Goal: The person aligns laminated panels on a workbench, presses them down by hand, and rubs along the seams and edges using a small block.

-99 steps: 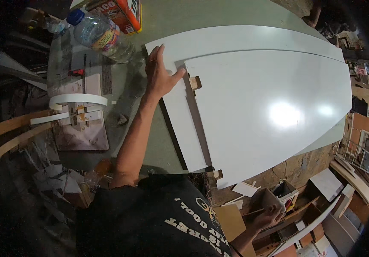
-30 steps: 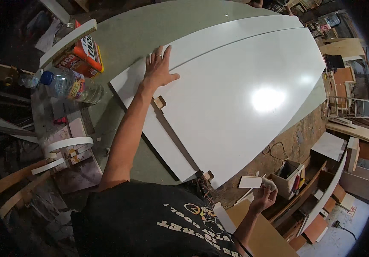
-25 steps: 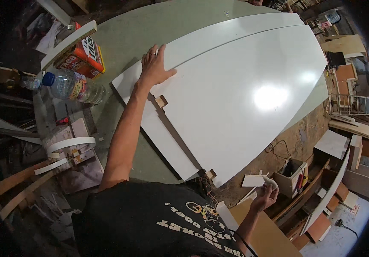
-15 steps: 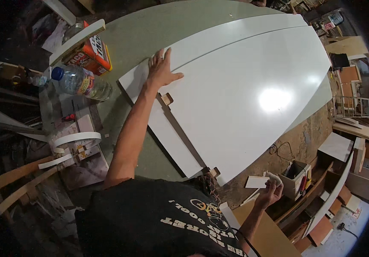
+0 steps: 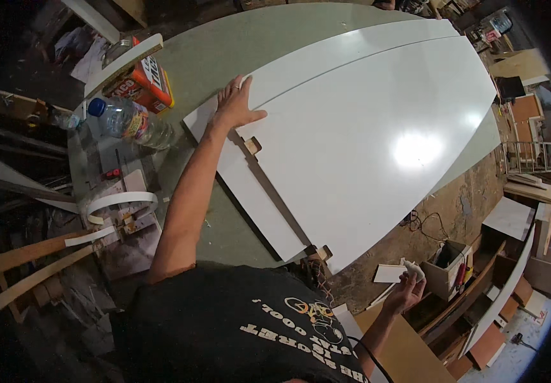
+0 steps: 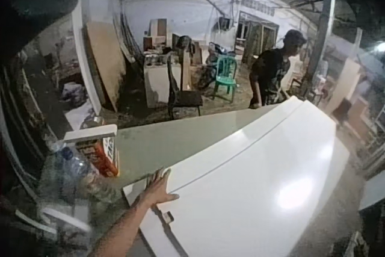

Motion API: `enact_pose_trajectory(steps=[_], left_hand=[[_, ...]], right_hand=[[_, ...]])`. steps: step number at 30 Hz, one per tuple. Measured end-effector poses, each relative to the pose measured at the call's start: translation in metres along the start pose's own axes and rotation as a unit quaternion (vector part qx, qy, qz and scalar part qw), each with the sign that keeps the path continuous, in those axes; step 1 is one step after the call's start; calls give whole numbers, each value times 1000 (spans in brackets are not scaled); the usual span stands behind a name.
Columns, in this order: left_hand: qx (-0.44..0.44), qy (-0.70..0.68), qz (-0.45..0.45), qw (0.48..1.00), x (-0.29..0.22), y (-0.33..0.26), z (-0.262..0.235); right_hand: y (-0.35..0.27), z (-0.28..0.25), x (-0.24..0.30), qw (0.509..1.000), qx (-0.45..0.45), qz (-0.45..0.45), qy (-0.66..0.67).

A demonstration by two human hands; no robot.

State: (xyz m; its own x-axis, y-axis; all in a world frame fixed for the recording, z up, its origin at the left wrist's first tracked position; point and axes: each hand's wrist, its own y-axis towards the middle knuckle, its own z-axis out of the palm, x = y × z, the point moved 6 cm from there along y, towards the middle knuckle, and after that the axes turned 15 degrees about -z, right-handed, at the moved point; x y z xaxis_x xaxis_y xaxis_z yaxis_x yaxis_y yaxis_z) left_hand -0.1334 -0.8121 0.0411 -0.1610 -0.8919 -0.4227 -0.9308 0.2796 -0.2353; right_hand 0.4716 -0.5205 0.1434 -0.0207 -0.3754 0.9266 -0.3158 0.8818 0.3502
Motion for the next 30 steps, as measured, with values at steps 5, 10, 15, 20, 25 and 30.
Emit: enact_pose_trajectory(steps=[5, 10, 15, 20, 25, 30], left_hand=[[7, 86, -4, 996, 8, -17, -13], [-14, 196, -23, 980, 30, -35, -48], [-166, -123, 2, 978, 110, -89, -44], [-162, -241, -106, 951, 94, -194, 26], [-110, -213, -134, 962, 89, -284, 74], [-138, -282, -210, 926, 112, -340, 109]], right_hand=[[-10, -27, -5, 999, -38, 28, 10], [-30, -61, -17, 996, -61, 54, -35], [-29, -34, -23, 992, 57, 69, -84], [-50, 43, -27, 964, 259, 66, -5], [-50, 103, 0, 848, 514, -73, -106], [-64, 113, 0, 746, 628, -193, -105]])
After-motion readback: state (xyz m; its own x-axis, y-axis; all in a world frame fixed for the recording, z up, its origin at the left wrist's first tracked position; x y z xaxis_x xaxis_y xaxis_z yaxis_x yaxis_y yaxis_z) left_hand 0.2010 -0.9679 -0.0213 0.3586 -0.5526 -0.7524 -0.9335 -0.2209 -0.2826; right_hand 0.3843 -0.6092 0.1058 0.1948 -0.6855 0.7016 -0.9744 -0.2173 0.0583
